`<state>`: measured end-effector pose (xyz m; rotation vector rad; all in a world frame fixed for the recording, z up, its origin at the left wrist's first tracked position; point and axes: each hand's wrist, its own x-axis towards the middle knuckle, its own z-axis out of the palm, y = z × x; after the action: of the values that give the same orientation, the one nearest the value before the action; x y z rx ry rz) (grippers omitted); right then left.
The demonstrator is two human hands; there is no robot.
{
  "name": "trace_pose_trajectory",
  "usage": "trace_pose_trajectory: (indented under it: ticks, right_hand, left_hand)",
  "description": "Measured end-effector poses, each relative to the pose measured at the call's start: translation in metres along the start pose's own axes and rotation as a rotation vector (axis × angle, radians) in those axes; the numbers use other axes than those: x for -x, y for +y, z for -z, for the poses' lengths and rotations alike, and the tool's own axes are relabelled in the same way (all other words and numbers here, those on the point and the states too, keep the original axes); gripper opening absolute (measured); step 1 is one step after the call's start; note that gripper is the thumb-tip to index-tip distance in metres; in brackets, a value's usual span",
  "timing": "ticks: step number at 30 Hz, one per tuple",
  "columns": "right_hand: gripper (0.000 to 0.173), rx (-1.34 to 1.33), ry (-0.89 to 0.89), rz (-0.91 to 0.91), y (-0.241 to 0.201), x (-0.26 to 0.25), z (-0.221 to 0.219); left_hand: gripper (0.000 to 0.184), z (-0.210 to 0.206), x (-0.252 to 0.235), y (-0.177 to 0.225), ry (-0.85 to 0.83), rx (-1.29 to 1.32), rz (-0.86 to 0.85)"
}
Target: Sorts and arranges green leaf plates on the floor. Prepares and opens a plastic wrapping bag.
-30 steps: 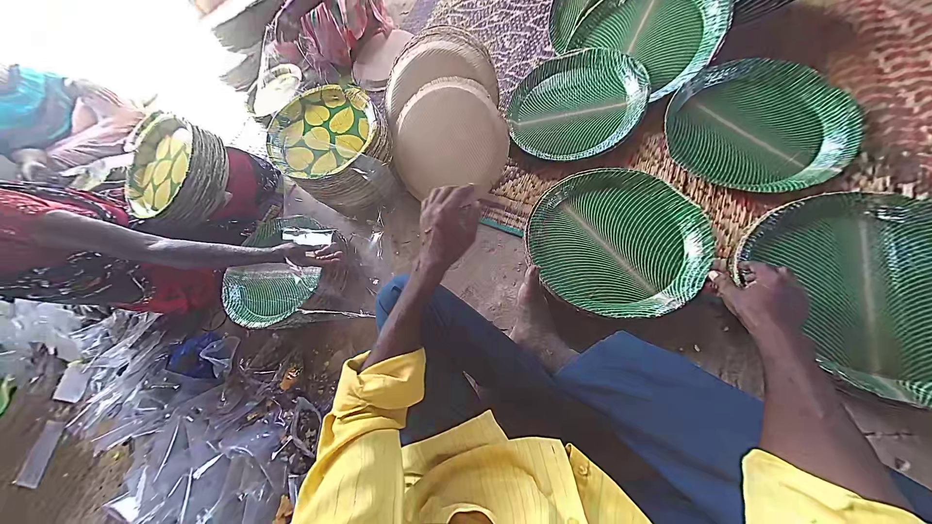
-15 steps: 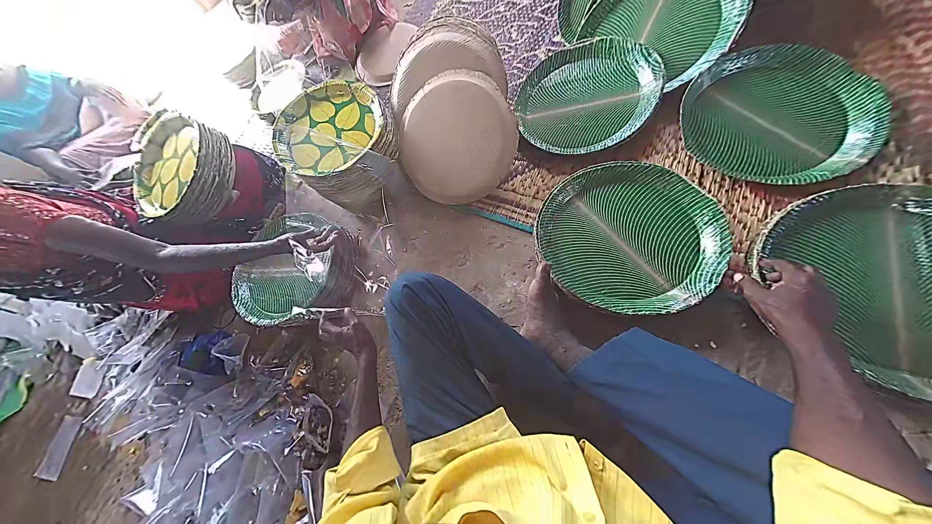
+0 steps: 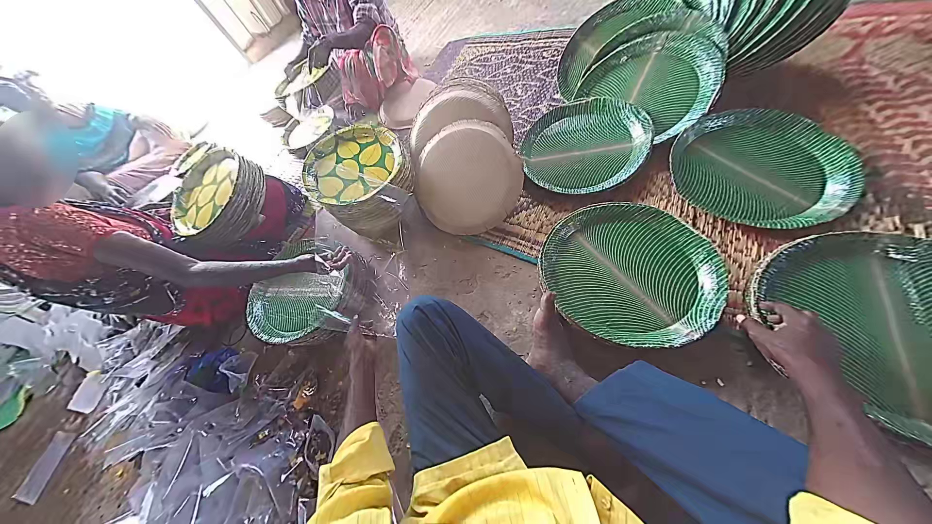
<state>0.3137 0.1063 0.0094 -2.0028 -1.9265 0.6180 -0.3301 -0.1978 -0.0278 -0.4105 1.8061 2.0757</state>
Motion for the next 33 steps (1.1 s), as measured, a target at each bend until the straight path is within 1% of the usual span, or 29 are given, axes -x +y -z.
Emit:
trace_pose_trajectory:
  ticks: [3,5,7,9,12,14,15,16,17,19,21,23,25,28,29,31,33]
  right_hand:
    - [0.045,0.009,-0.026,-0.02,0.002,0.0,0.001]
    - [0.045,0.003,-0.024,-0.014,0.005,-0.002,0.0]
    - [0.044,-0.009,-0.026,0.001,0.009,-0.006,-0.003]
    - [0.045,-0.003,-0.025,0.005,0.011,-0.006,-0.003]
    - [0.045,-0.011,-0.017,0.003,0.013,-0.005,-0.004]
    - [0.045,-0.011,-0.014,0.001,0.008,-0.003,-0.002]
    - [0.045,-0.01,-0.014,0.0,0.006,-0.002,-0.001]
    - [0.044,-0.009,-0.016,0.0,0.005,-0.001,0.0]
    - [0.044,-0.005,-0.016,-0.001,0.004,0.0,0.0]
    - [0.044,-0.001,-0.008,0.001,0.002,0.002,0.001]
    - [0.044,0.002,-0.013,-0.004,0.003,0.002,0.002]
    - [0.044,0.004,-0.017,-0.012,0.0,0.002,0.003]
    - [0.045,0.009,-0.032,-0.026,-0.003,0.001,0.005]
    - [0.045,0.018,-0.057,-0.058,-0.003,-0.002,0.01]
    - [0.046,0.014,-0.051,-0.065,-0.006,-0.002,0.014]
    - [0.048,-0.005,-0.011,-0.062,-0.015,-0.002,0.022]
    - [0.046,-0.037,0.048,-0.011,-0.028,0.0,0.03]
  left_hand:
    - [0.016,0.002,0.006,-0.004,-0.009,-0.01,0.004]
    - [0.021,0.003,0.017,-0.001,-0.017,-0.037,-0.023]
    - [0.024,0.002,0.03,0.01,-0.005,-0.048,-0.109]
    - [0.019,-0.003,0.04,0.022,0.017,-0.074,-0.196]
    - [0.017,-0.018,0.068,0.047,-0.029,-0.123,-0.338]
    - [0.013,-0.034,0.085,0.062,-0.116,-0.148,-0.48]
    - [0.014,-0.041,0.09,0.066,-0.178,-0.204,-0.554]
    - [0.014,-0.048,0.089,0.067,-0.238,-0.306,-0.667]
    - [0.017,-0.055,0.088,0.069,-0.284,-0.465,-0.796]
    - [0.022,-0.078,0.104,0.077,-0.371,-0.756,-1.02]
    - [0.014,-0.1,0.119,0.08,-0.516,-0.922,-1.311]
    - [0.008,-0.12,0.139,0.079,-0.629,-0.945,-1.475]
    - [0.01,-0.133,0.155,0.074,-0.717,-0.93,-1.538]
    - [0.005,-0.14,0.165,0.056,-0.847,-0.993,-1.554]
    - [0.005,-0.141,0.168,0.05,-0.866,-1.02,-1.574]
    - [0.008,-0.143,0.179,0.042,-0.904,-1.068,-1.595]
    - [0.013,-0.146,0.189,0.032,-0.955,-1.063,-1.584]
